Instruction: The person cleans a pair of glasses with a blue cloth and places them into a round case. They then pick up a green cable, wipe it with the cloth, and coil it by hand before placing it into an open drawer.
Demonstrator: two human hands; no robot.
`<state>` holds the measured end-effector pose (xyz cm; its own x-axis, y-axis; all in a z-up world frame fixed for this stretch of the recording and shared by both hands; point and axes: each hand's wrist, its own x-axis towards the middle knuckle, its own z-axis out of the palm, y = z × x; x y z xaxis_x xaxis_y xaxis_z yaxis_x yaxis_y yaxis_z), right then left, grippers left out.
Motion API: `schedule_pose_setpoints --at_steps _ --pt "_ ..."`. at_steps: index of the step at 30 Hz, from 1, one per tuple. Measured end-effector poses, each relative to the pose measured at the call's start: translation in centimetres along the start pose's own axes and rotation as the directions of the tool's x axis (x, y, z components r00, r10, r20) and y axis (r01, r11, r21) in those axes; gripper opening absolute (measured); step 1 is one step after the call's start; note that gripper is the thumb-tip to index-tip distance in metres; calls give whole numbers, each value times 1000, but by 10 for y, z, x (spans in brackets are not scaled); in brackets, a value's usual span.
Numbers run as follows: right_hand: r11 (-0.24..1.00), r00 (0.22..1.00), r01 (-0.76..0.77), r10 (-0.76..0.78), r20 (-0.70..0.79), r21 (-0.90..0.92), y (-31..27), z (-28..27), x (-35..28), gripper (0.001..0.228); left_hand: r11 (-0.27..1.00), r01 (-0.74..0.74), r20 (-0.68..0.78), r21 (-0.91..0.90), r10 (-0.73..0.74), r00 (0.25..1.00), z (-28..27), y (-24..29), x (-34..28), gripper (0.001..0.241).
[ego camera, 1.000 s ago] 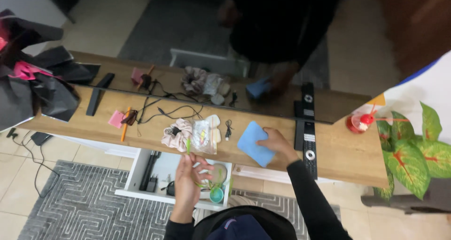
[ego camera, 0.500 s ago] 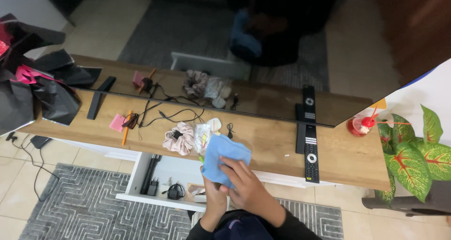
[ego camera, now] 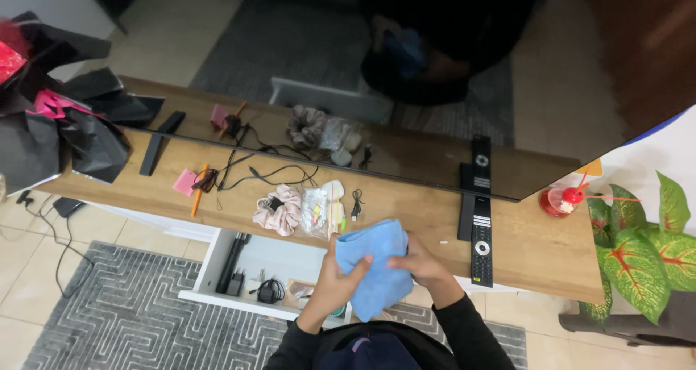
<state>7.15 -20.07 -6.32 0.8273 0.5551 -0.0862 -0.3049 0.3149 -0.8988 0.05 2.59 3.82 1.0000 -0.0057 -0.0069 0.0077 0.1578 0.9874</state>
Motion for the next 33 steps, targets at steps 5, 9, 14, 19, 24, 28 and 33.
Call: schedule_pose_setpoints --at_steps 5,9,14,19,24,28,33 --pt "983 971 -160 173 -167 92 -29 14 -9 69 977 -110 47 180 103 994 -7 32 10 38" --pt "943 853 132 49 -520 305 -48 6 -19 64 986 -45 -8 -160 44 999 -20 53 20 26" --pt "946 610 275 -310 -730 -172 -24 6 -12 52 839 46 82 -542 -2 997 -15 24 36 22" --pt "935 604 244 -355 -713 -258 28 40 9 49 704 152 153 -693 -63 986 29 22 62 21" --pt "919 658 393 -297 -691 -21 5 118 18 46 510 -21 0 -860 40 999 56 25 80 25" --pt "891 573 394 -428 -699 -223 26 95 32 52 472 -49 -30 -880 48 998 60 31 79 25" --pt "795 637 290 -576 -512 -533 28 68 30 49 602 14 9 -798 -12 1000 44 33 75 23"
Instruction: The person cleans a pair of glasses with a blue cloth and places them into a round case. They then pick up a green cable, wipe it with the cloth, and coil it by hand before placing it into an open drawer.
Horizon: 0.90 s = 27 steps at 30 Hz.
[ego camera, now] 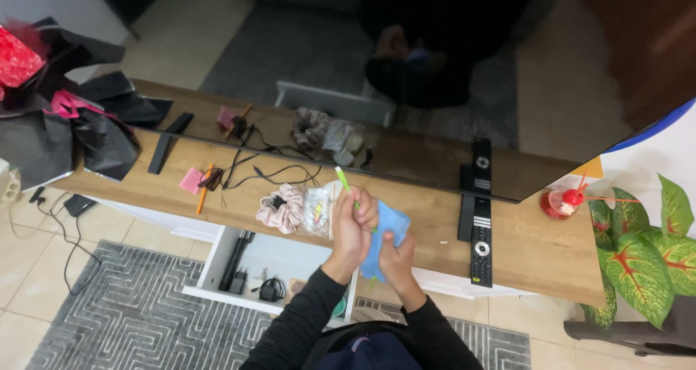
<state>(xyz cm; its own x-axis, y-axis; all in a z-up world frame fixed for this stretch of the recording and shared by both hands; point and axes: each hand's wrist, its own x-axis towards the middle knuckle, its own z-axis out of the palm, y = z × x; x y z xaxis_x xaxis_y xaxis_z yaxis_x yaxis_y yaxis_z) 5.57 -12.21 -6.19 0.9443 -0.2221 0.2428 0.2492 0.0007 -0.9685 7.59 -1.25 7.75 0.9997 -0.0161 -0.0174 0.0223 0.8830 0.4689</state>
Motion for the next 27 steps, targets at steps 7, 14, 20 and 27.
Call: schedule_pose_setpoints --at_steps 7,14,20,27 --pt "991 879 -134 126 460 -15 -38 -22 -5 27 985 -166 -43 50 168 985 -35 57 8 32" --pt "947 754 -290 317 575 -141 -28 -57 -7 40 901 -430 -144 -48 420 896 -138 150 29 23" --pt "939 815 -344 302 495 -5 -62 -26 15 36 939 -276 -65 -203 268 961 -100 90 -9 58" --pt "983 868 -180 148 474 23 -90 9 26 34 863 88 -512 498 211 833 -184 39 -11 86"
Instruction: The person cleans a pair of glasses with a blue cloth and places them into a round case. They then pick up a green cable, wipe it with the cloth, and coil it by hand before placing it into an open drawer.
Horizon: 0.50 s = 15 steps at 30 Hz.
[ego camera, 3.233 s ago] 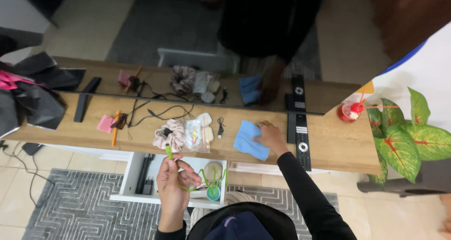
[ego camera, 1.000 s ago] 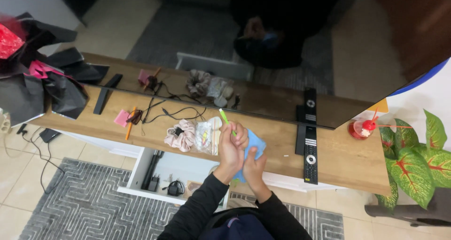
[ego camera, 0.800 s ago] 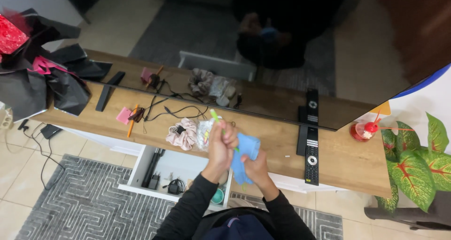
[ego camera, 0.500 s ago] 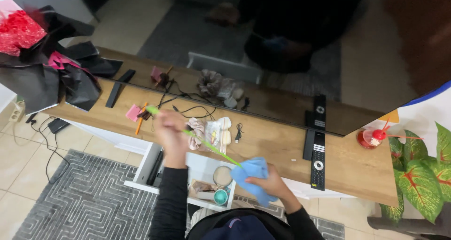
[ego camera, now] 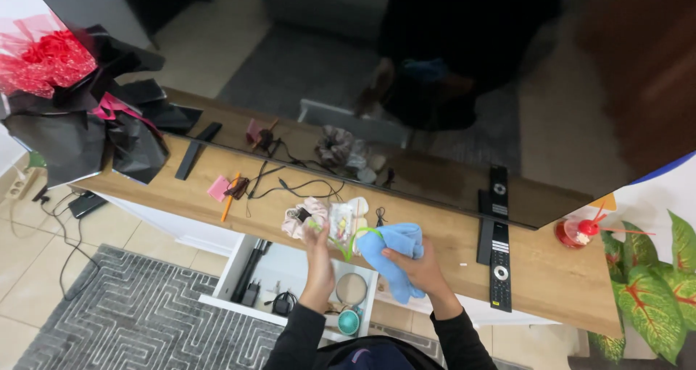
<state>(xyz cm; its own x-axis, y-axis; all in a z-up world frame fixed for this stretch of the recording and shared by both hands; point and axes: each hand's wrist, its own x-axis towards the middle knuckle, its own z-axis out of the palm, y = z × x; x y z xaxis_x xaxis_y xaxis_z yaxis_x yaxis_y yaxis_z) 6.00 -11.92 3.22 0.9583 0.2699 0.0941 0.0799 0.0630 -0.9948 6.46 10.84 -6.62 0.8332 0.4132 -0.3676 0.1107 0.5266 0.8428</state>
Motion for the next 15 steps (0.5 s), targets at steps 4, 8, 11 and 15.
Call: schedule_pose_setpoints --at_steps 4,8,11,15 --pt "1000 999 -17 16 -46 -18 -8 19 0 37 898 -422 -45 122 430 902 -23 17 -25 74" --pt "997 996 -74 75 -54 11 1 48 2 39 793 -553 279 254 488 827 -19 58 -69 25" --pt "996 994 -84 83 -75 -11 12 66 1 38 805 -535 349 258 439 828 3 96 -87 16" --pt "988 995 -40 26 -99 -146 -3 88 3 38 863 -430 272 264 361 892 5 110 -74 16"
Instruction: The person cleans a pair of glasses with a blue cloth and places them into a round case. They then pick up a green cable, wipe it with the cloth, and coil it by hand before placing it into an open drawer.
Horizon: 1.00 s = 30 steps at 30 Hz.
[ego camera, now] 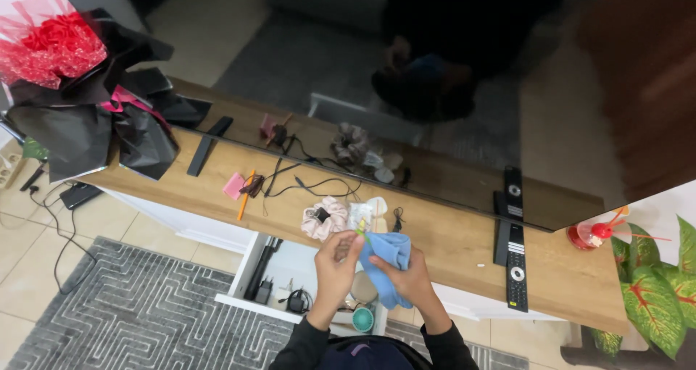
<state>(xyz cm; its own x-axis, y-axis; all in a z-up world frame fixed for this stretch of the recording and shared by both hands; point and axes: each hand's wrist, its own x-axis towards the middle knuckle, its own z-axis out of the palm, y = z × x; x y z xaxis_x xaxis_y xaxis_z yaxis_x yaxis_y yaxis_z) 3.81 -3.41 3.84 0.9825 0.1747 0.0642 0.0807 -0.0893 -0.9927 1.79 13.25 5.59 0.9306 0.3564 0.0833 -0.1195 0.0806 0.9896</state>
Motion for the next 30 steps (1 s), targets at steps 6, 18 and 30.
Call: schedule_pose_setpoints --at_steps 6,18,30 --pt "997 998 -66 67 6 -33 3 33 -9 42 972 -32 75 -234 51 996 -17 -20 16 12" --pt "983 981 -184 185 61 -29 21 48 -64 45 841 102 -56 -532 -155 986 -101 -48 63 26" --pt "997 987 -65 70 -143 38 4 113 -52 37 951 218 391 -217 -120 912 -107 -21 11 33"
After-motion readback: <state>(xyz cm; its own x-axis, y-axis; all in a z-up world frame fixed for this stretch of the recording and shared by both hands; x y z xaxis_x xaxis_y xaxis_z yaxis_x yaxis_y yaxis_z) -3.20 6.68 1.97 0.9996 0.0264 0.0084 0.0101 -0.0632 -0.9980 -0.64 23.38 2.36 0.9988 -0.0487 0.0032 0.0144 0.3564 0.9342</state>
